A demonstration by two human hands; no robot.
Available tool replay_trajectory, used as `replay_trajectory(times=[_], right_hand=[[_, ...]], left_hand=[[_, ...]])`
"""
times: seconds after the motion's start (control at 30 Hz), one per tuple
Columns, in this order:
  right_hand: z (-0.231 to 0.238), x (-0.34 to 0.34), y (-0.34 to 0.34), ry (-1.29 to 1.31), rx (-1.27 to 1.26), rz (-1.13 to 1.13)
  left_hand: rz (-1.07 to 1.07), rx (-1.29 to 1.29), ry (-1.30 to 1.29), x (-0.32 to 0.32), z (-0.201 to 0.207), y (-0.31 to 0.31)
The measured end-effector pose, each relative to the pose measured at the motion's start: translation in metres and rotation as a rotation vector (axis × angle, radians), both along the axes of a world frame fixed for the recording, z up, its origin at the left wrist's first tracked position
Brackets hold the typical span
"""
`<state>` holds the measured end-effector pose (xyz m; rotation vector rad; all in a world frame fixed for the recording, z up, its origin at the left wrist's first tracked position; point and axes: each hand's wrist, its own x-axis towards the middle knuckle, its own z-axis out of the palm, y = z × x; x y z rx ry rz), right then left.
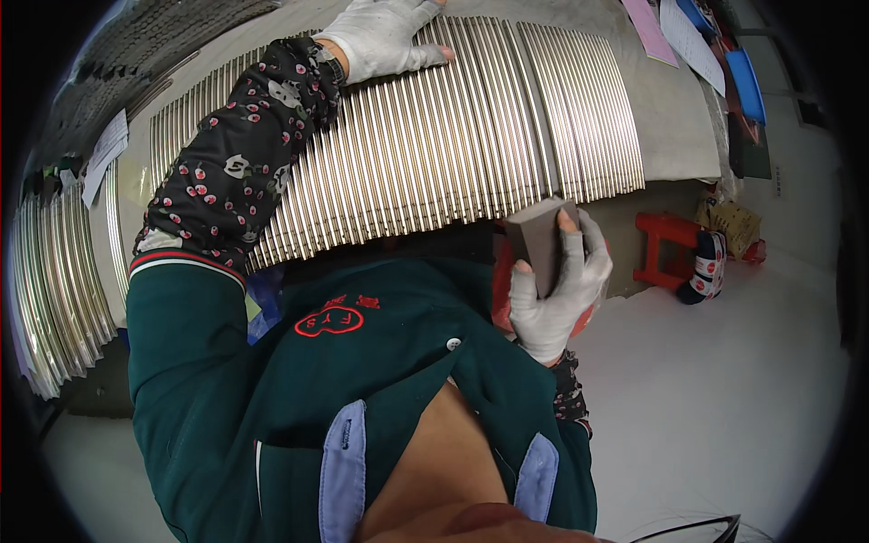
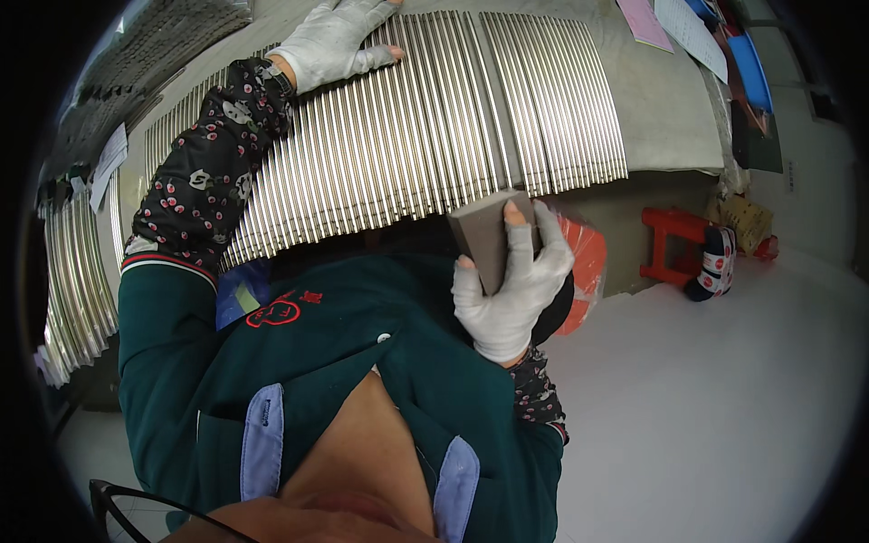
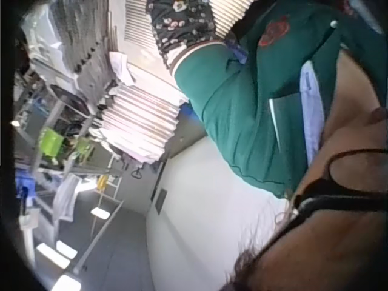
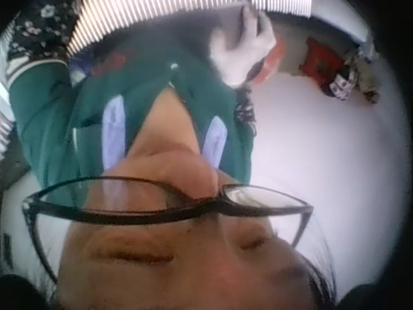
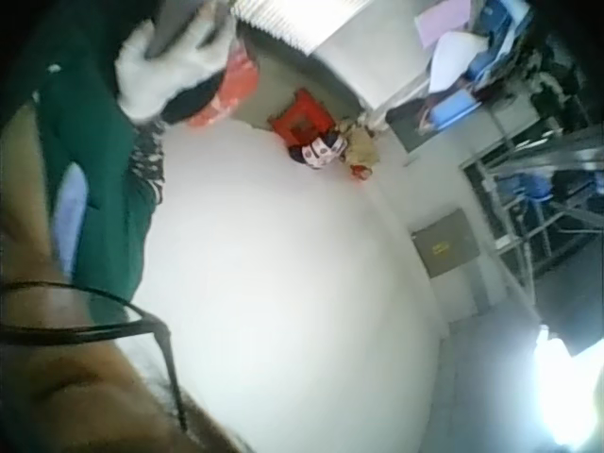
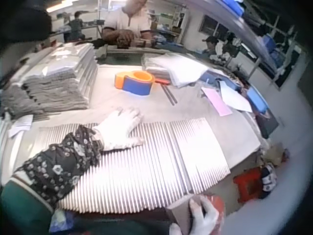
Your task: The person is arranging, inspecting, and stacking thin metal strips at a workbench, using a block to press them flat and then packaging them.
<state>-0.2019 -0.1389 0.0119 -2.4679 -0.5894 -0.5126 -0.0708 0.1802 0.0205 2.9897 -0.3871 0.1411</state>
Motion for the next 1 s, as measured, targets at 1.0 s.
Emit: replay_trajectory(times=[1.0], right_hand=[[0.023,0.021,0.07,0.059,-0.342,0.053]], left_hand=[[0.063,-0.001,0.155,0.007,0.012,0.005]])
